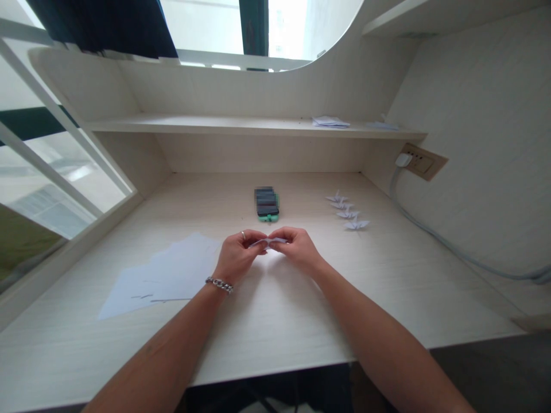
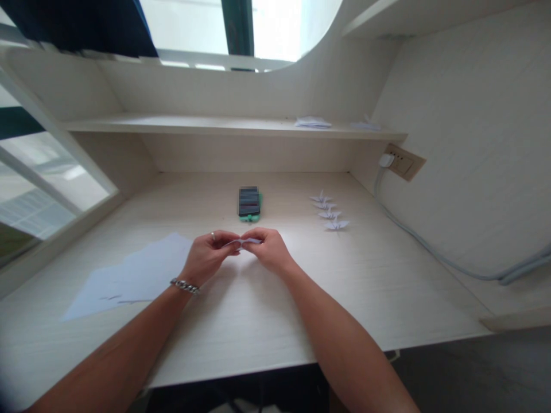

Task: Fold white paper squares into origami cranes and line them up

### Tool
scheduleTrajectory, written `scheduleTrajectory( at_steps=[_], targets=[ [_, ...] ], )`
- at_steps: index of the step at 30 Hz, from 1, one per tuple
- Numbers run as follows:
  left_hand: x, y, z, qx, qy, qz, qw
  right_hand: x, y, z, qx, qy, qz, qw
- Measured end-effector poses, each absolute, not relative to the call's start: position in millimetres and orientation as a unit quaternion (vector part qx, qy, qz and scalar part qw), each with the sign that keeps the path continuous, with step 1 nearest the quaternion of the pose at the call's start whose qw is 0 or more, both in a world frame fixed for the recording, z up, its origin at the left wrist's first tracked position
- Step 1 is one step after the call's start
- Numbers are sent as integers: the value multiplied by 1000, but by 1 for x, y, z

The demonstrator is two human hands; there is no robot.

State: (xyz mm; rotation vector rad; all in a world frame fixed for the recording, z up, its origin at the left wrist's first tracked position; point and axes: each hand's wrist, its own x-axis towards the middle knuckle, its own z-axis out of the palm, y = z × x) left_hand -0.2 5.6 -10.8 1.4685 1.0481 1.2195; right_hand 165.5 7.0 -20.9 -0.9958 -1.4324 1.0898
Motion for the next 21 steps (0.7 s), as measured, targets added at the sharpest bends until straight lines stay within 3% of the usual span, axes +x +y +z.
scheduleTrajectory(
  at_steps=[11,21],
  targets=[
    [0,4,-7,597,437,462,489,169,6,-21,-431,-606,473,472],
    [-2,6,-4,581,424,456,524,165,4,-19,-407,-540,539,501]
  ],
)
